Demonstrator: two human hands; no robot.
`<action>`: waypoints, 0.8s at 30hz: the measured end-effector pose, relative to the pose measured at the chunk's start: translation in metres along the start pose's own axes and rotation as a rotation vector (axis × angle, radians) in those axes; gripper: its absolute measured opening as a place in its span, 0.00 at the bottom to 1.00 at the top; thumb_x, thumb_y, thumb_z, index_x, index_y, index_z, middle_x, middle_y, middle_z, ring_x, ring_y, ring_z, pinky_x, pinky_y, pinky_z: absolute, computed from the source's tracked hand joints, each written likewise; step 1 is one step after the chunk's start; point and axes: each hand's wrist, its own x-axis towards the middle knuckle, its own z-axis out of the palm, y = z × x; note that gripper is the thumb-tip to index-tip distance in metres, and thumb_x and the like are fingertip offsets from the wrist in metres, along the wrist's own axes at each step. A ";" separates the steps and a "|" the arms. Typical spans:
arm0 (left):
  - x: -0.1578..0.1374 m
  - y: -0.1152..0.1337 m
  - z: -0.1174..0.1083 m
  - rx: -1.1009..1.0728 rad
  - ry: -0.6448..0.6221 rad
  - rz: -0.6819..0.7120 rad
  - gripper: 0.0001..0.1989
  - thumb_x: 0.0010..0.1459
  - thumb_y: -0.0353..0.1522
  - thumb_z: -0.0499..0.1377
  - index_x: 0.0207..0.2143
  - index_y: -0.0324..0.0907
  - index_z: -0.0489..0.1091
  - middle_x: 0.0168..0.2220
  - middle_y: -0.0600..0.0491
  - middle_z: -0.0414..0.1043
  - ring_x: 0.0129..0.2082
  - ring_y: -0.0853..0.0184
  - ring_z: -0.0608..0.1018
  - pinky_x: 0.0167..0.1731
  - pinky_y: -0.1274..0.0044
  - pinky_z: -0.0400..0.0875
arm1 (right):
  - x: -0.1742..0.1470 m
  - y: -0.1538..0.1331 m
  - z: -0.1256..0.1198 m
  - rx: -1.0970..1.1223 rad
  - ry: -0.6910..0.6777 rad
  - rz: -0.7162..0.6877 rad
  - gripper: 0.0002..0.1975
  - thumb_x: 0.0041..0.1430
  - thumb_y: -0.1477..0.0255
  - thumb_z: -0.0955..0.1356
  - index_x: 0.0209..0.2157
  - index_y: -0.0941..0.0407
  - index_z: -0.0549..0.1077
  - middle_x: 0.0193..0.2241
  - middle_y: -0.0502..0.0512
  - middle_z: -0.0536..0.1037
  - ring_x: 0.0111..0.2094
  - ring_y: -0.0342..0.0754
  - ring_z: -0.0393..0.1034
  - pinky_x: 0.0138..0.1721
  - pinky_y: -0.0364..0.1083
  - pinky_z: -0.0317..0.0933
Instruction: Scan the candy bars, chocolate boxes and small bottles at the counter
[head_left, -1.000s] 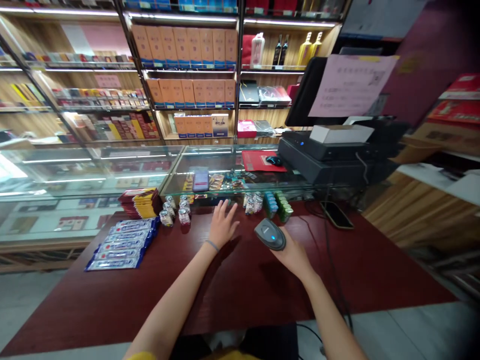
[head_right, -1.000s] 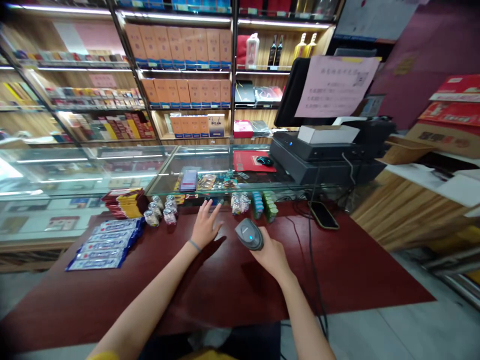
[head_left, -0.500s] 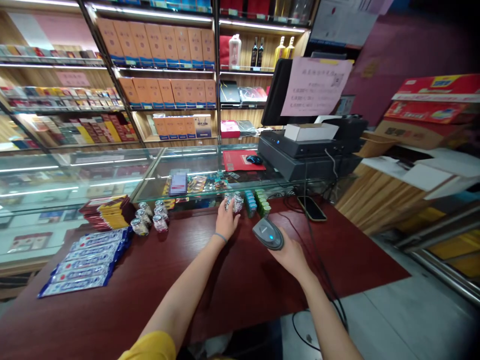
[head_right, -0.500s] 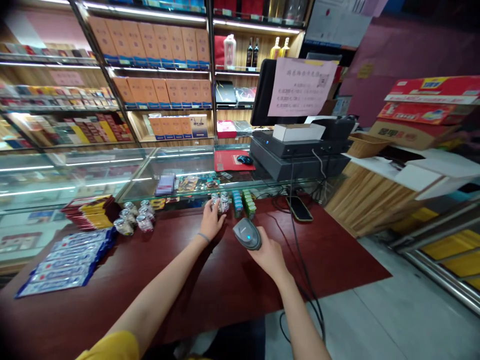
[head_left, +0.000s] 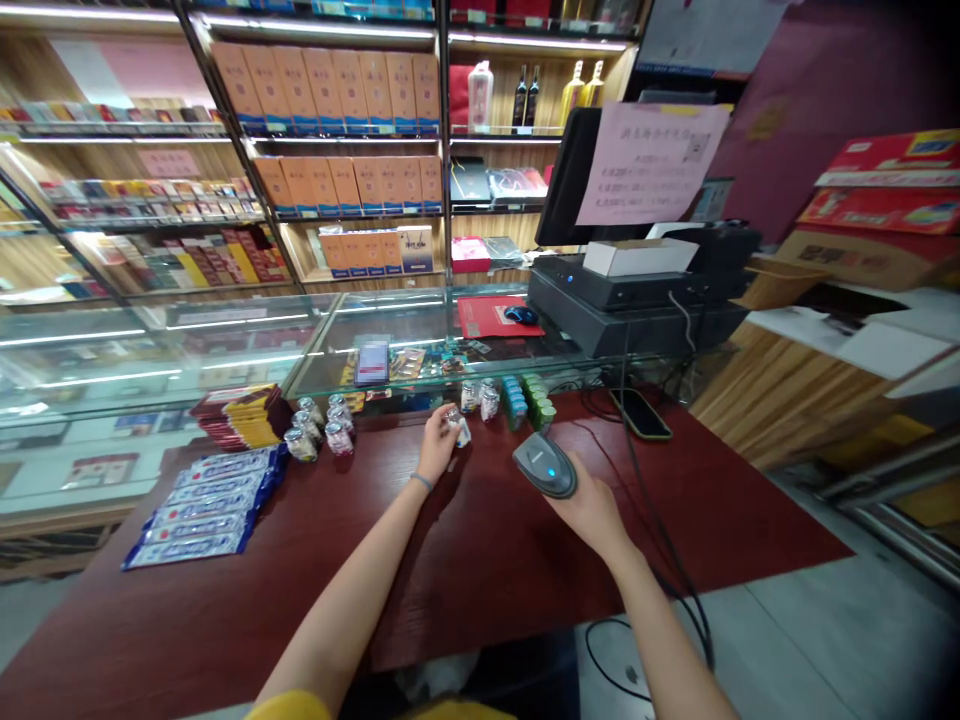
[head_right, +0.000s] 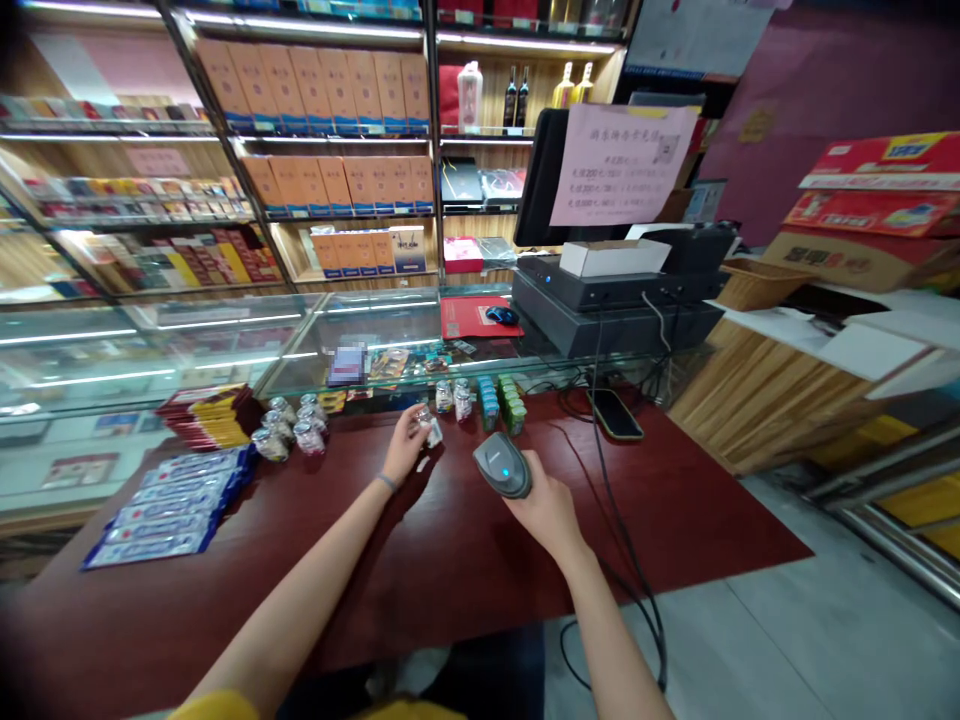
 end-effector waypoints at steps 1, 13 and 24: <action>-0.005 0.003 -0.012 -0.116 -0.044 -0.074 0.26 0.58 0.36 0.64 0.59 0.47 0.66 0.50 0.47 0.68 0.45 0.63 0.76 0.46 0.69 0.73 | 0.000 -0.003 0.003 -0.011 -0.003 -0.012 0.18 0.55 0.64 0.69 0.46 0.50 0.66 0.29 0.53 0.82 0.34 0.61 0.81 0.29 0.46 0.60; -0.059 0.033 -0.155 -0.374 -0.120 -0.320 0.34 0.56 0.39 0.68 0.64 0.51 0.63 0.52 0.49 0.72 0.41 0.68 0.77 0.38 0.77 0.74 | -0.001 -0.065 0.050 -0.004 -0.175 -0.247 0.20 0.55 0.67 0.69 0.49 0.50 0.64 0.32 0.51 0.83 0.33 0.58 0.81 0.28 0.45 0.58; -0.071 0.025 -0.185 -0.218 -0.020 -0.258 0.32 0.57 0.41 0.66 0.63 0.50 0.66 0.56 0.47 0.71 0.41 0.66 0.77 0.35 0.78 0.73 | -0.009 -0.126 0.086 -0.105 -0.348 -0.492 0.17 0.50 0.74 0.69 0.43 0.52 0.68 0.27 0.50 0.82 0.29 0.54 0.79 0.27 0.43 0.54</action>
